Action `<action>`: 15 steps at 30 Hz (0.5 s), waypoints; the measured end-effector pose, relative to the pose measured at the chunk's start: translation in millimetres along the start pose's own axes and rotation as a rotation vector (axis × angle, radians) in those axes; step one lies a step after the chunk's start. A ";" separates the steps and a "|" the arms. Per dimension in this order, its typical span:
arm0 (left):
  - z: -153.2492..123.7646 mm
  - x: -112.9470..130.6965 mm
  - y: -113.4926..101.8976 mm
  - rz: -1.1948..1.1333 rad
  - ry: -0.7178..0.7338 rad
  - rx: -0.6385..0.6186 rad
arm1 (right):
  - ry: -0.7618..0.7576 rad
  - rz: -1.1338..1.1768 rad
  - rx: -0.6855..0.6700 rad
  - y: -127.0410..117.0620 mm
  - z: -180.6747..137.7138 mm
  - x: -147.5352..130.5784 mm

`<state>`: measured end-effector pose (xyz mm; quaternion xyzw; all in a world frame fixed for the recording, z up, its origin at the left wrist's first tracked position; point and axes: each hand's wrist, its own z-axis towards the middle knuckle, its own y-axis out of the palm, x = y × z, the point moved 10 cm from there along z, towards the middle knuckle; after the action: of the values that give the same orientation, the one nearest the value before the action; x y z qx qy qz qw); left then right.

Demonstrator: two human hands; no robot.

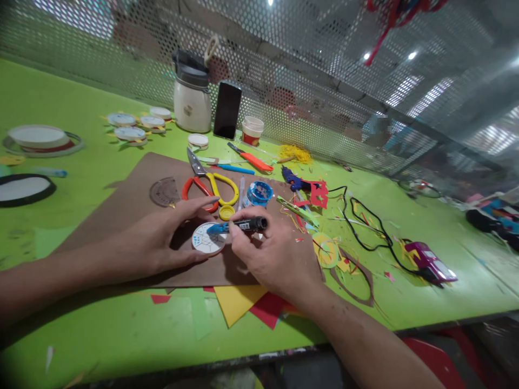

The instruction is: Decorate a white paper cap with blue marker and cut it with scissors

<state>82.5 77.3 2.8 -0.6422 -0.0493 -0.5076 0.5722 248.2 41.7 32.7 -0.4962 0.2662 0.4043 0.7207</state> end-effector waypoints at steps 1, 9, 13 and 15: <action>-0.1 -0.6 0.4 0.001 0.000 -0.003 | 0.006 -0.001 0.002 -0.9 -0.1 0.3; 1.0 -5.8 1.1 0.022 -0.042 -0.011 | -0.002 0.163 0.146 -21.1 2.8 -11.0; -2.6 -15.6 2.8 0.018 -0.094 -0.007 | -0.037 0.321 0.210 -30.1 10.7 -15.8; -3.2 -18.6 1.1 0.038 -0.084 0.016 | -0.047 0.427 0.268 -43.0 18.3 -13.4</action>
<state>72.4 84.1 -11.7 -0.6590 -0.0650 -0.4689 0.5845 277.1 46.7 71.4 -0.3191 0.3994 0.5199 0.6844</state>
